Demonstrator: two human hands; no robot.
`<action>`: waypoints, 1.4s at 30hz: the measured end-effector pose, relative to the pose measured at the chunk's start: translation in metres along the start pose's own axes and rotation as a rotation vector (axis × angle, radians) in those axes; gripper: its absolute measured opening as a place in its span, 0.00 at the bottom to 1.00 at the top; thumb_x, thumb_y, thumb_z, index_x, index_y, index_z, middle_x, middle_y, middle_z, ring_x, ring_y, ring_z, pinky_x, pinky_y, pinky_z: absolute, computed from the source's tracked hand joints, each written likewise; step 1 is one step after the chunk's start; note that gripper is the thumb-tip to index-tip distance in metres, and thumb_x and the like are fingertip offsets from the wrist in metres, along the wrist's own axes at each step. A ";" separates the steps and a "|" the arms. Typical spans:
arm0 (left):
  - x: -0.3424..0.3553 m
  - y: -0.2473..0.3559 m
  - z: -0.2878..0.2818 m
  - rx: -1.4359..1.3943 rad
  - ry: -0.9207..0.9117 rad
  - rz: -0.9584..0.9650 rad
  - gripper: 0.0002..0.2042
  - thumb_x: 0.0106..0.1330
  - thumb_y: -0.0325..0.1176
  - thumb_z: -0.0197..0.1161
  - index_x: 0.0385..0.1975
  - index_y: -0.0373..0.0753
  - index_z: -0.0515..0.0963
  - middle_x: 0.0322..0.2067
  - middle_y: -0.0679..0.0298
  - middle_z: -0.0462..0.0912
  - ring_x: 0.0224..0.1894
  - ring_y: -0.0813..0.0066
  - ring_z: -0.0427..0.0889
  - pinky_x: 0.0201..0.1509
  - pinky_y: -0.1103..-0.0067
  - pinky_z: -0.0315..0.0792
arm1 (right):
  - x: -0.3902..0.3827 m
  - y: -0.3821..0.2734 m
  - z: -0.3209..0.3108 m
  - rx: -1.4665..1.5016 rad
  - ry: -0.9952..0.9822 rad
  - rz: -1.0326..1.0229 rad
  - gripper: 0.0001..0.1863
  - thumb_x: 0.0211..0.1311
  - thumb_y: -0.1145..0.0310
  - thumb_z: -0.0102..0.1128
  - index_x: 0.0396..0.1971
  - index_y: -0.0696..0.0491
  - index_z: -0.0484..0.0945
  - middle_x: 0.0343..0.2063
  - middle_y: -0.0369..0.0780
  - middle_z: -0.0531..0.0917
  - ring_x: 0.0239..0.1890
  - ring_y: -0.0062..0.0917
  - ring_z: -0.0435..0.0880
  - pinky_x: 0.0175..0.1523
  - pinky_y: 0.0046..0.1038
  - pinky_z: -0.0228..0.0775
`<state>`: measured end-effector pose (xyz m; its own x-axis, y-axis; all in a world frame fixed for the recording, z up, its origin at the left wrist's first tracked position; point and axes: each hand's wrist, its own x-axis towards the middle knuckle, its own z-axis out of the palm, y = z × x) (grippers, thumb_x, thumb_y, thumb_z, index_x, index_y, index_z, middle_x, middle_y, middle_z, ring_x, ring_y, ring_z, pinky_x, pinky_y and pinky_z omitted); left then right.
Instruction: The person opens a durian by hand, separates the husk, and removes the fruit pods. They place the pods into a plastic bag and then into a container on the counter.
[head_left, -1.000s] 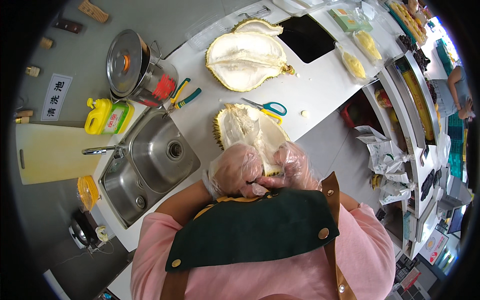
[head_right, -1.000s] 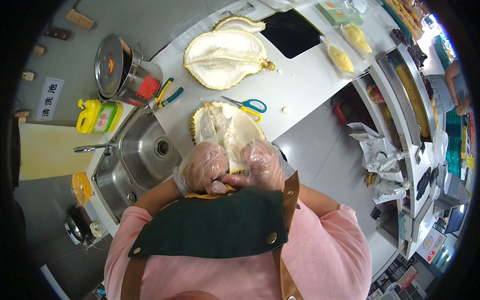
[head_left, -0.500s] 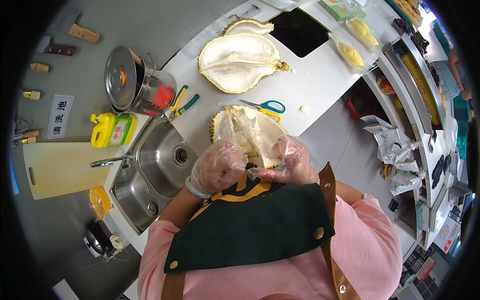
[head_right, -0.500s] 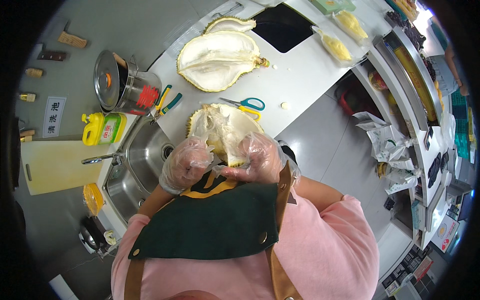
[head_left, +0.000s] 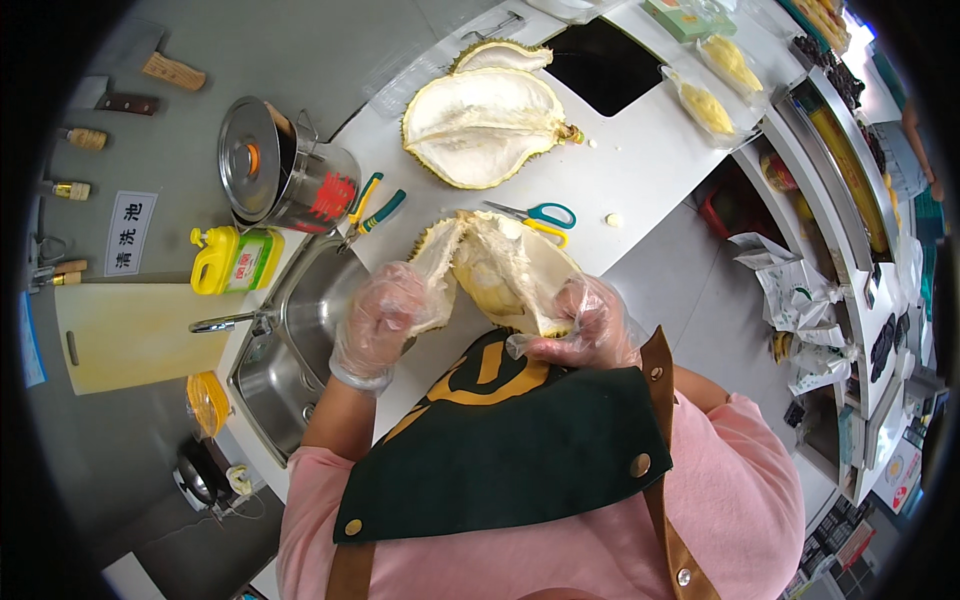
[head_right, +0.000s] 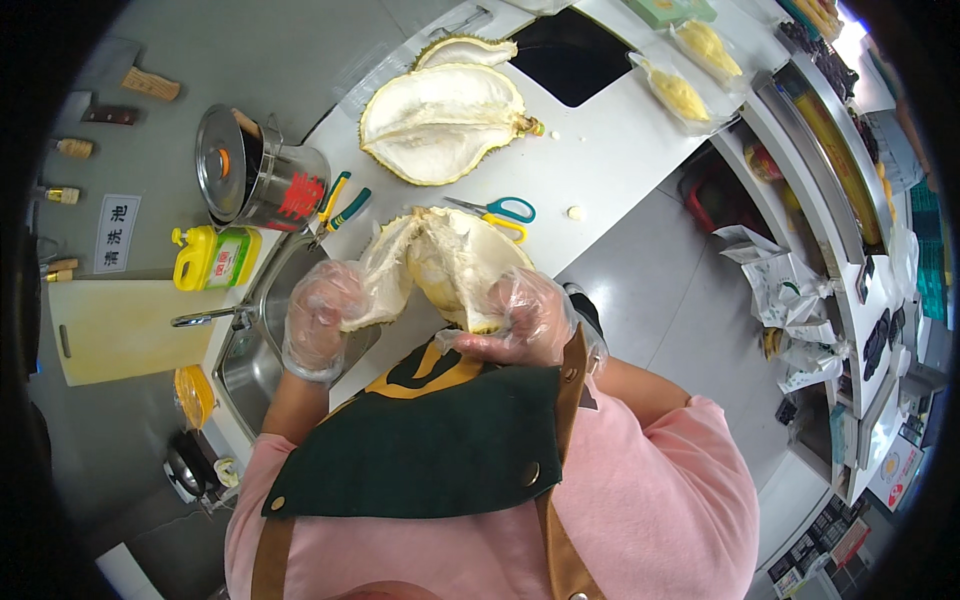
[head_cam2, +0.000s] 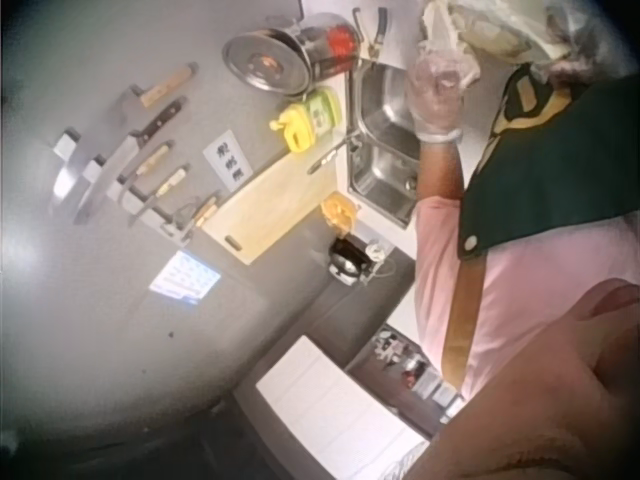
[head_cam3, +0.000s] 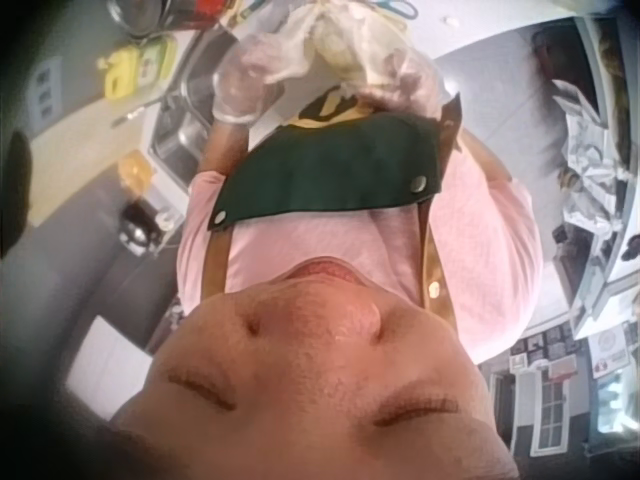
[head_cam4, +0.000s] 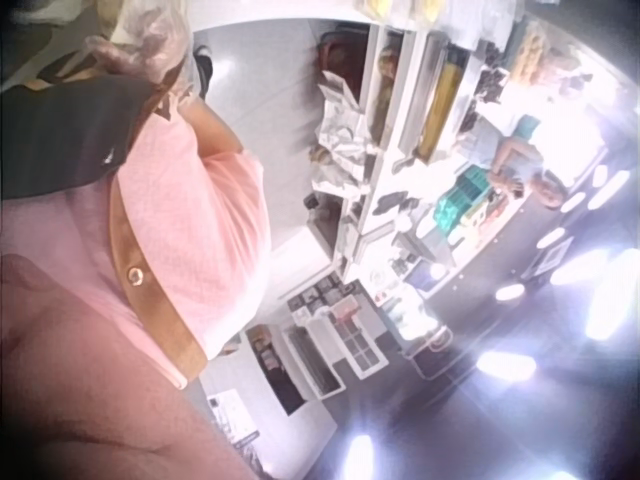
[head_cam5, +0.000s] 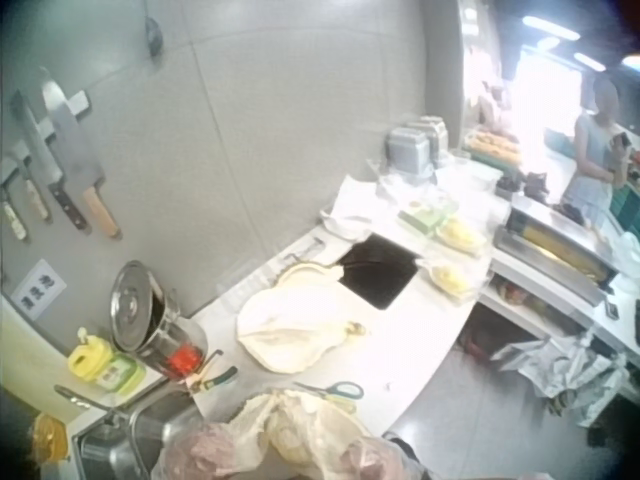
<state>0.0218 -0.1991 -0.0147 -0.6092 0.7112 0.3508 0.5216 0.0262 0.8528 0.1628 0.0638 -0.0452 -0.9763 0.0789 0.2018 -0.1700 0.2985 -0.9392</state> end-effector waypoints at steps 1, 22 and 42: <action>-0.001 0.000 -0.004 0.032 0.060 -0.013 0.14 0.69 0.43 0.59 0.27 0.40 0.74 0.29 0.61 0.80 0.36 0.58 0.79 0.48 0.67 0.73 | -0.001 0.003 0.001 0.012 0.004 -0.004 0.24 0.41 0.52 0.81 0.28 0.54 0.79 0.25 0.43 0.80 0.29 0.39 0.80 0.35 0.35 0.71; -0.080 -0.204 -0.136 -0.992 0.914 -0.754 0.17 0.69 0.53 0.58 0.37 0.43 0.76 0.33 0.62 0.81 0.37 0.59 0.83 0.48 0.58 0.79 | 0.007 0.058 -0.035 0.244 0.054 0.053 0.34 0.43 0.38 0.75 0.17 0.53 0.66 0.19 0.34 0.66 0.23 0.23 0.63 0.28 0.28 0.55; -0.149 -0.196 -0.098 -0.513 0.980 -0.940 0.37 0.69 0.63 0.49 0.63 0.35 0.62 0.61 0.54 0.71 0.61 0.59 0.71 0.66 0.67 0.58 | 0.014 0.064 -0.030 0.497 0.197 0.206 0.26 0.53 0.45 0.72 0.24 0.50 0.67 0.25 0.31 0.69 0.28 0.16 0.66 0.34 0.20 0.59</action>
<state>-0.0478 -0.3790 -0.1966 -0.8646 -0.1889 -0.4657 -0.4315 -0.1959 0.8806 0.1424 0.1127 -0.0940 -0.9607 0.2776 0.0036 -0.0677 -0.2216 -0.9728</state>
